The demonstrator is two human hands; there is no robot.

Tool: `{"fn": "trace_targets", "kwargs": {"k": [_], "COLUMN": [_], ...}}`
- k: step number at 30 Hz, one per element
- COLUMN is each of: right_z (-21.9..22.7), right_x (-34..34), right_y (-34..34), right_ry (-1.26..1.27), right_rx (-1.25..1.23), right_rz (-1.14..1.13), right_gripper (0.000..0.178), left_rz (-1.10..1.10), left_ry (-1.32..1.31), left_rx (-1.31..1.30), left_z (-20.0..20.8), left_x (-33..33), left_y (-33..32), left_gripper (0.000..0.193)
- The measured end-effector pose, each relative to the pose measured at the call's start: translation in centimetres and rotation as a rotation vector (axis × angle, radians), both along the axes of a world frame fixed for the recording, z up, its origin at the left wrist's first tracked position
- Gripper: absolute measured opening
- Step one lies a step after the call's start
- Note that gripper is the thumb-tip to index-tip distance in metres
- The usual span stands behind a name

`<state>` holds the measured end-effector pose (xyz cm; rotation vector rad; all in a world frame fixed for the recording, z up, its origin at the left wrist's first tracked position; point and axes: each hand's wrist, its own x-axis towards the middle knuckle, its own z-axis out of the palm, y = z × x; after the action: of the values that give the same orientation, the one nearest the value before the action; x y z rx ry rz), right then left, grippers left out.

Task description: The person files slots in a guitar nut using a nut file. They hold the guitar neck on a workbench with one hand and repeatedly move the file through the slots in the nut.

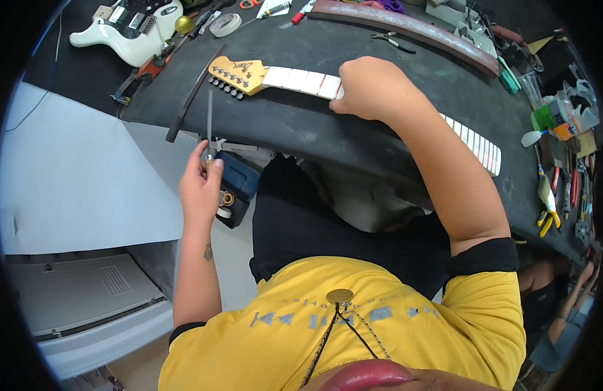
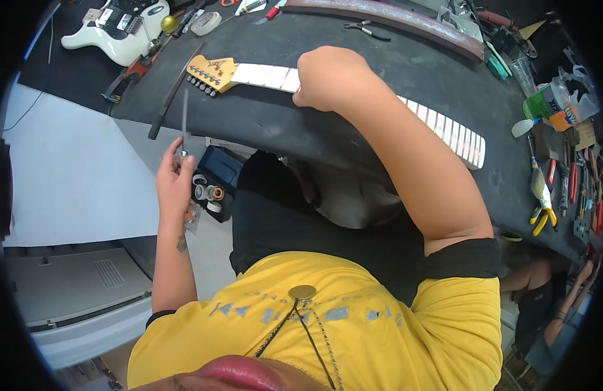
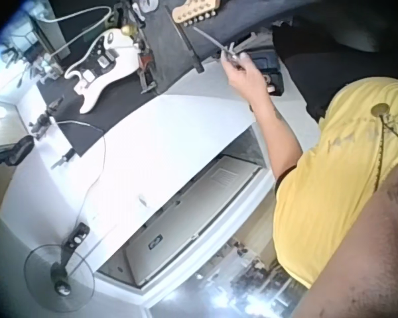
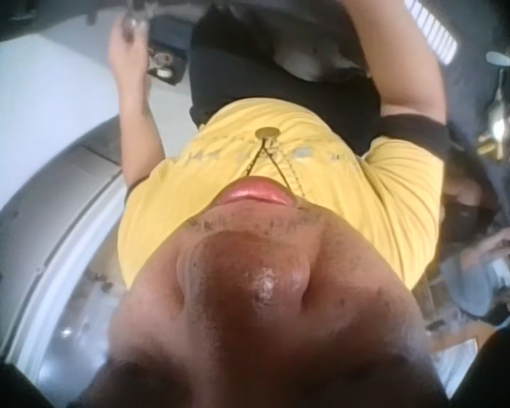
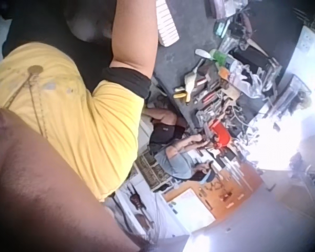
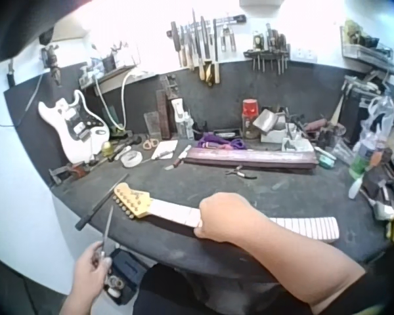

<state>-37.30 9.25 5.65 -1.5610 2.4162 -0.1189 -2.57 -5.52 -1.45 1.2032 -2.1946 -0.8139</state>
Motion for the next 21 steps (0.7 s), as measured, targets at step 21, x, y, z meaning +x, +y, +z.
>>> {"fn": "trace_targets", "kwargs": {"k": [21], "right_z": [-1.9], "right_x": [-0.4], "right_y": [0.3], "right_ry": [-0.011], "right_rx": [-0.128], "right_rz": [-0.010], "right_gripper": [0.045], "left_rz": [-0.015], "left_ry": [-0.299], "left_rx": [-0.329], "left_z": [1.0], "left_x": [-1.3], "left_y": [-5.5], "left_gripper": [0.036]}}
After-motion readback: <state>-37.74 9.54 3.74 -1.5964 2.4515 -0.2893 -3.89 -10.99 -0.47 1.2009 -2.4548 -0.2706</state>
